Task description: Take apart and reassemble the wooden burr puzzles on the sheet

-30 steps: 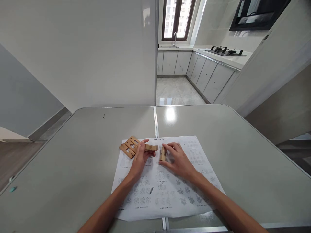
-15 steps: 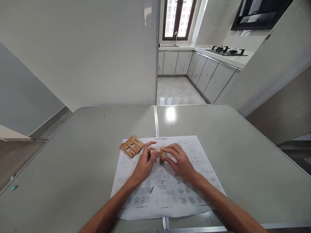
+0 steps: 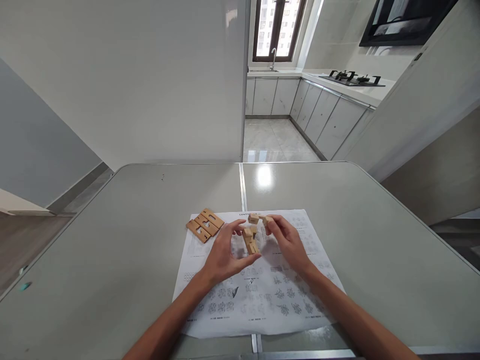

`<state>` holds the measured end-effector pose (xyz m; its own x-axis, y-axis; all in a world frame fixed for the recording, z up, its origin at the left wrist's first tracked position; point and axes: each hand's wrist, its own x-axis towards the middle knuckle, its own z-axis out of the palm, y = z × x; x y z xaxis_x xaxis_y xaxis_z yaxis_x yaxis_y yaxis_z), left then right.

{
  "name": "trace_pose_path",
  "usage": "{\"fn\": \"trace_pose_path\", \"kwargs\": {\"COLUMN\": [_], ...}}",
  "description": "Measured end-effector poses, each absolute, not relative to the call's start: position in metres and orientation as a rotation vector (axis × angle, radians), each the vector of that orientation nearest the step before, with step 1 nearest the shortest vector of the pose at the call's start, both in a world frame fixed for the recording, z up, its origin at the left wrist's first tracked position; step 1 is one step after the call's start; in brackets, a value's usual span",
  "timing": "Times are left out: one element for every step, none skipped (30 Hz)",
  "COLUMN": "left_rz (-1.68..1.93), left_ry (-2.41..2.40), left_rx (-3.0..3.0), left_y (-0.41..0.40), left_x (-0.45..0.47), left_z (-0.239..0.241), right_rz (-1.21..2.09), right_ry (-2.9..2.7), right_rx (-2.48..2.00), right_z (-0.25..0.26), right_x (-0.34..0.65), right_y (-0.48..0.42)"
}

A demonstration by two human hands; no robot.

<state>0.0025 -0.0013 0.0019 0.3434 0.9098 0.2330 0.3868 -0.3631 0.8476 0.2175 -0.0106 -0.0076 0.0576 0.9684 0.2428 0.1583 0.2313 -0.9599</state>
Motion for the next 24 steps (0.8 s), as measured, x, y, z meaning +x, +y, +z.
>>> {"fn": "trace_pose_path", "kwargs": {"left_rz": [0.976,0.997,1.013,1.016,1.005,0.980,0.950,0.920,0.895,0.877,0.867,0.860,0.850,0.835,0.815,0.794,0.770,0.747,0.729,0.714,0.702,0.695,0.692,0.692], "left_ry": [1.159,1.187,1.211,1.223,1.225,1.222,1.220,1.218,1.215,1.207,1.192,1.174,1.157,1.144,1.135,1.127,1.117,1.107,1.097,1.088,1.078,1.070,1.059,1.050], "left_rx": [1.926,1.932,1.937,1.946,1.961,1.977,1.992,2.004,2.014,2.024,2.035,2.045,2.054,2.061,2.068,2.078,2.091,2.107,2.120,2.130,2.137,2.143,2.147,2.152], "left_y": [0.000,0.001,0.003,0.005,0.006,0.008,0.010,0.011,0.013,0.014,0.014,0.015,0.015,0.015,0.015,0.014,0.013,0.013,0.012,0.011,0.011,0.010,0.010,0.010], "left_x": [0.002,0.002,0.002,0.001,0.000,-0.001,-0.002,-0.004,-0.005,-0.006,-0.007,-0.008,-0.009,-0.010,-0.010,-0.010,-0.010,-0.010,-0.009,-0.008,-0.008,-0.007,-0.006,-0.006], "left_z": [0.001,0.001,0.001,0.002,0.003,0.004,0.004,0.005,0.005,0.004,0.003,0.002,0.001,0.000,-0.001,-0.001,-0.002,-0.002,-0.002,-0.002,-0.002,-0.003,-0.003,-0.004], "right_rz": [0.917,0.927,0.937,0.947,0.954,0.954,0.946,0.929,0.903,0.872,0.841,0.808,0.781,0.759,0.742,0.730,0.724,0.718,0.709,0.694,0.676,0.652,0.621,0.584], "right_ry": [-1.318,-1.286,-1.269,-1.263,-1.267,-1.284,-1.311,-1.348,-1.390,-1.438,-1.490,-1.543,-1.599,-1.653,-1.699,-1.734,-1.756,-1.769,-1.775,-1.780,-1.789,-1.802,-1.817,-1.836], "right_rx": [-1.200,-1.228,-1.253,-1.274,-1.293,-1.313,-1.335,-1.358,-1.382,-1.407,-1.428,-1.444,-1.455,-1.463,-1.468,-1.473,-1.477,-1.483,-1.488,-1.492,-1.497,-1.504,-1.512,-1.519], "right_z": [-0.007,-0.007,-0.007,-0.008,-0.009,-0.010,-0.012,-0.013,-0.015,-0.016,-0.017,-0.018,-0.019,-0.019,-0.019,-0.018,-0.018,-0.018,-0.019,-0.019,-0.020,-0.022,-0.024,-0.026], "right_x": [0.220,0.223,0.226,0.228,0.229,0.230,0.230,0.230,0.229,0.228,0.227,0.226,0.225,0.224,0.223,0.222,0.222,0.221,0.221,0.221,0.220,0.220,0.219,0.218], "right_y": [-0.009,-0.007,-0.006,-0.005,-0.004,-0.004,-0.003,-0.003,-0.004,-0.004,-0.004,-0.005,-0.005,-0.006,-0.006,-0.007,-0.007,-0.007,-0.008,-0.008,-0.008,-0.008,-0.007,-0.007]}}
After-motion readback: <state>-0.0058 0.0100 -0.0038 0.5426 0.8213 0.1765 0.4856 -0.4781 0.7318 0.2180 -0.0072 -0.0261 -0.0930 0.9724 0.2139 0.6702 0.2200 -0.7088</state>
